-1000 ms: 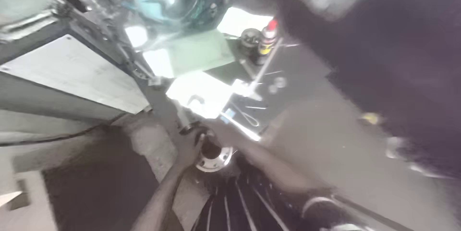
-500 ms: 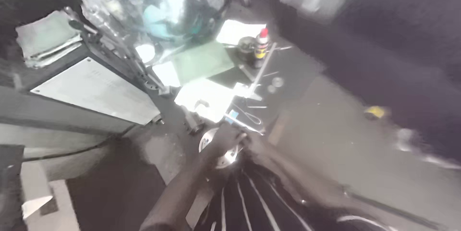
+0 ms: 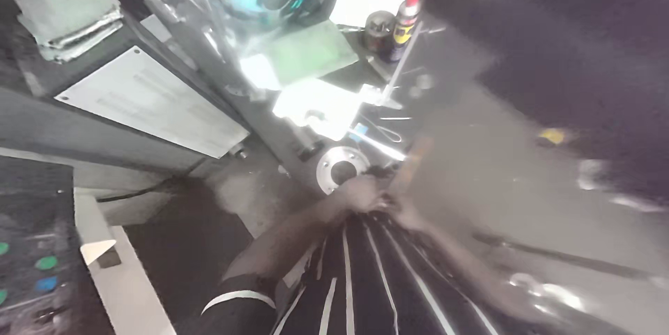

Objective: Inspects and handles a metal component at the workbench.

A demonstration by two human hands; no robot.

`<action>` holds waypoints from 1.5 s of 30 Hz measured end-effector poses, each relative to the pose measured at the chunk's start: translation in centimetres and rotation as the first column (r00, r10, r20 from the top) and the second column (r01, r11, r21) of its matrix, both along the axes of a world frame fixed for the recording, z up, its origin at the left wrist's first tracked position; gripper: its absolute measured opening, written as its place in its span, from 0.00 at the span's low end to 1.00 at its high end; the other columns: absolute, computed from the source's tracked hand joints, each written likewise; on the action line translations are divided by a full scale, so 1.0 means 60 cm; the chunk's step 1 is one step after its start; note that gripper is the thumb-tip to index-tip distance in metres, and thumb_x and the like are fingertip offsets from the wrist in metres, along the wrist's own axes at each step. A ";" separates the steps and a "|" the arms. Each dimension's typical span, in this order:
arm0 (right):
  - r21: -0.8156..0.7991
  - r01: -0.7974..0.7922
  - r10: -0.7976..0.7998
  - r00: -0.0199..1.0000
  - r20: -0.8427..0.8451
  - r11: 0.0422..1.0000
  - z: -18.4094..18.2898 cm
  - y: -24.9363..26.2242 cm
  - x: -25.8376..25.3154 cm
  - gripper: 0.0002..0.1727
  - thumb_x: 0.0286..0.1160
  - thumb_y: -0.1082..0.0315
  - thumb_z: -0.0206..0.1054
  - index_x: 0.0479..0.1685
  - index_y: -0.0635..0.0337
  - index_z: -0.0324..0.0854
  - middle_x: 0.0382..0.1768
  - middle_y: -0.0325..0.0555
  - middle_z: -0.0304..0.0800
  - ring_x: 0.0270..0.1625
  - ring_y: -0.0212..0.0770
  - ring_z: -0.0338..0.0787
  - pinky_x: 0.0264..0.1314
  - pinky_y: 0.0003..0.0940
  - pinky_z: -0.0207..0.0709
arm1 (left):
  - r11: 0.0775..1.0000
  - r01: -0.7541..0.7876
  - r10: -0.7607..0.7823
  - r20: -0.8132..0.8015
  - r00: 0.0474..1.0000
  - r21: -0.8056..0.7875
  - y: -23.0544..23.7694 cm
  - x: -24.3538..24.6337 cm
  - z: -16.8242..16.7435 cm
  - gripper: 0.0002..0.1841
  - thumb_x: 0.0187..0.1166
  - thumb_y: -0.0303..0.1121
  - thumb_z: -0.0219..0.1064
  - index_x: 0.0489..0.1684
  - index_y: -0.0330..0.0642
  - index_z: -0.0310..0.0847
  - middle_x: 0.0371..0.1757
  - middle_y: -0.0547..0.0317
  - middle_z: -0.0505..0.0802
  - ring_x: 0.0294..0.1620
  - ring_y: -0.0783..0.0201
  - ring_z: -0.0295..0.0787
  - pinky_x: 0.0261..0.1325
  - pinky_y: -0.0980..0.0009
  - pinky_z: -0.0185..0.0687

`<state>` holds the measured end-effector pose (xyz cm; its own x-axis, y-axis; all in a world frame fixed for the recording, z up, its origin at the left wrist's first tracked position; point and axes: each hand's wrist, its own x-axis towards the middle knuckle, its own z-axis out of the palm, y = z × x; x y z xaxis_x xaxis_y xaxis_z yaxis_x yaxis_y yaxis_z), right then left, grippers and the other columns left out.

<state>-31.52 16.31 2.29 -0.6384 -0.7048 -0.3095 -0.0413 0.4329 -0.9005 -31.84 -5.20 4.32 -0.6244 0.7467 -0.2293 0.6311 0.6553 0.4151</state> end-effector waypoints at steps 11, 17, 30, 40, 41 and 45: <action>0.158 -0.080 0.089 0.995 -0.050 0.984 -0.003 0.022 -0.015 0.21 0.80 0.57 0.69 0.67 0.59 0.82 0.59 0.48 0.91 0.60 0.38 0.91 0.68 0.41 0.84 | 0.911 -0.398 0.411 -0.158 0.898 0.113 -0.188 0.144 0.004 0.32 0.87 0.57 0.48 0.24 0.42 0.87 0.29 0.49 0.93 0.38 0.49 0.93 0.49 0.43 0.86; 0.129 0.008 -0.004 1.000 -0.028 0.992 -0.018 0.050 -0.067 0.19 0.80 0.58 0.68 0.63 0.59 0.83 0.55 0.48 0.91 0.56 0.39 0.92 0.65 0.42 0.85 | 0.479 -0.620 0.850 -0.505 0.152 0.621 -0.222 0.120 0.245 0.33 0.85 0.58 0.54 0.13 0.42 0.80 0.19 0.54 0.87 0.24 0.59 0.87 0.31 0.56 0.83; 0.078 -0.074 0.082 0.990 -0.115 0.994 -0.005 0.062 -0.175 0.21 0.82 0.50 0.67 0.64 0.53 0.84 0.57 0.46 0.92 0.60 0.41 0.91 0.68 0.50 0.84 | 0.421 -0.680 0.899 -0.375 0.225 0.601 -0.198 -0.058 0.250 0.24 0.81 0.44 0.67 0.75 0.49 0.81 0.82 0.55 0.80 0.89 0.53 0.65 0.91 0.42 0.52; 0.117 -0.223 0.217 0.974 0.061 0.968 -0.010 -0.011 -0.158 0.24 0.83 0.50 0.66 0.67 0.57 0.82 0.58 0.45 0.92 0.57 0.36 0.92 0.67 0.41 0.85 | 0.053 -0.986 0.977 0.196 0.084 0.156 -0.095 0.152 0.067 0.25 0.83 0.36 0.66 0.79 0.43 0.75 0.69 0.48 0.88 0.70 0.56 0.86 0.76 0.54 0.80; 0.138 -0.226 0.214 0.972 0.097 0.964 -0.011 -0.019 -0.154 0.24 0.83 0.50 0.66 0.67 0.57 0.82 0.57 0.46 0.91 0.57 0.37 0.92 0.66 0.41 0.85 | 0.065 -0.984 0.967 0.233 0.103 0.163 -0.086 0.158 0.052 0.24 0.82 0.38 0.66 0.78 0.44 0.77 0.66 0.50 0.90 0.68 0.59 0.87 0.75 0.56 0.80; 0.154 -0.203 0.161 0.955 0.249 0.967 -0.031 -0.032 -0.124 0.23 0.85 0.49 0.64 0.62 0.60 0.84 0.52 0.48 0.91 0.52 0.38 0.91 0.61 0.42 0.85 | -0.016 -0.984 0.953 0.302 0.038 0.175 -0.081 0.174 0.019 0.30 0.86 0.49 0.62 0.82 0.43 0.71 0.66 0.49 0.89 0.66 0.58 0.87 0.73 0.54 0.81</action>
